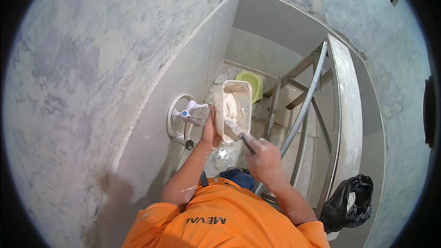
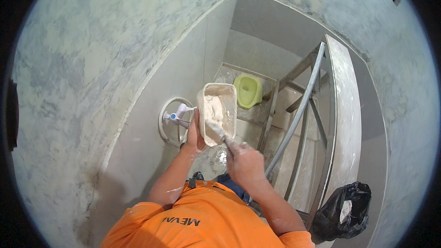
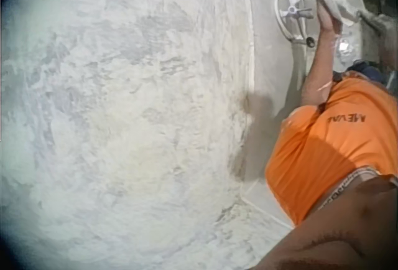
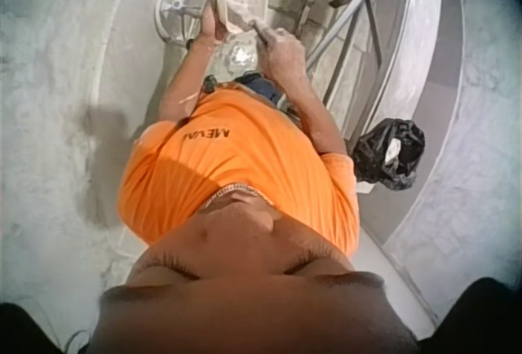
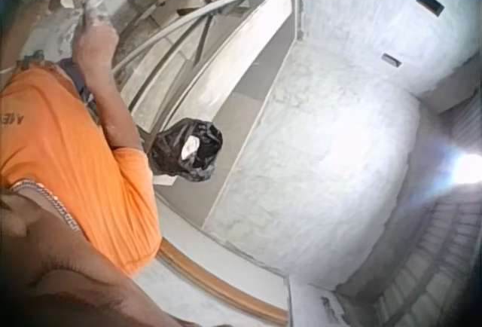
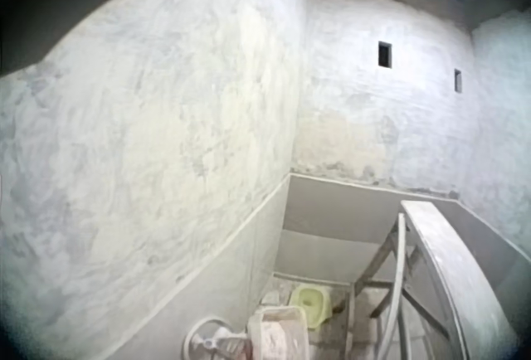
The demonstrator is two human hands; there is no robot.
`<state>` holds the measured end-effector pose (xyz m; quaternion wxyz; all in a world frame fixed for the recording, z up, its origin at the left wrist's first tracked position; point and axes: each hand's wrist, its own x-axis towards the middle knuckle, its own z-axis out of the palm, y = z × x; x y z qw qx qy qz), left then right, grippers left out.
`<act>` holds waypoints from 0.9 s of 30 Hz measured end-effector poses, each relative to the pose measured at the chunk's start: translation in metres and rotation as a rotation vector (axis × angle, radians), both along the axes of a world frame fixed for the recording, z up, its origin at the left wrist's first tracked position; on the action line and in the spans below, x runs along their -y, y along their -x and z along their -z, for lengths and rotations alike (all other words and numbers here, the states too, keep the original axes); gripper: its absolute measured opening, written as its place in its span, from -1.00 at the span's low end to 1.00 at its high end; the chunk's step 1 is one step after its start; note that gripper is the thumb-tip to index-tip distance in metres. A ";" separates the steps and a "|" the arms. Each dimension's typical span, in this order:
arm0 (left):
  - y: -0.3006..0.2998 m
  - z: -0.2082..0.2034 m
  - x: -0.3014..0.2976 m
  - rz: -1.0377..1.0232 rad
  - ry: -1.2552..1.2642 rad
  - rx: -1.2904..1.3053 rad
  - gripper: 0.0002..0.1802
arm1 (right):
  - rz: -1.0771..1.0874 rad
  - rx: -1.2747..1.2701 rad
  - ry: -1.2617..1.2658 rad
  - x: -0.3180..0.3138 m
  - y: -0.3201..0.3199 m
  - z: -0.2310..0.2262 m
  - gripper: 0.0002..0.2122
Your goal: The person applies plaster to a wall using a putty knife, then scoops more material from a bag into a plastic container.
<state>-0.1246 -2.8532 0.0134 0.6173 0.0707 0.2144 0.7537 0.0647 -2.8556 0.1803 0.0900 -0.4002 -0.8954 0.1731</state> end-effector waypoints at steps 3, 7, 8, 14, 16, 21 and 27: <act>0.002 -0.001 -0.001 0.001 0.023 -0.021 -0.21 | -0.165 -0.368 -0.024 -0.023 -0.011 0.021 -0.69; 0.003 -0.007 -0.007 0.027 -0.058 0.023 -0.24 | 0.029 -0.241 0.016 -0.037 -0.007 0.016 -0.69; -0.004 -0.007 -0.009 -0.022 0.019 -0.037 -0.22 | 0.033 -0.245 0.020 -0.035 -0.009 0.019 -0.69; -0.012 0.003 -0.018 -0.011 -0.003 0.026 -0.21 | -0.047 -0.318 0.039 -0.050 -0.023 0.033 -0.70; -0.022 0.000 -0.025 -0.068 0.072 -0.098 -0.22 | -0.011 -0.257 0.034 -0.038 -0.024 0.033 -0.69; -0.026 0.000 -0.022 -0.069 -0.018 0.040 -0.21 | -0.004 -0.396 0.131 -0.055 -0.029 0.035 -0.70; -0.036 -0.004 -0.027 -0.050 0.028 0.028 -0.23 | 0.112 -0.435 0.281 -0.048 -0.055 0.048 -0.72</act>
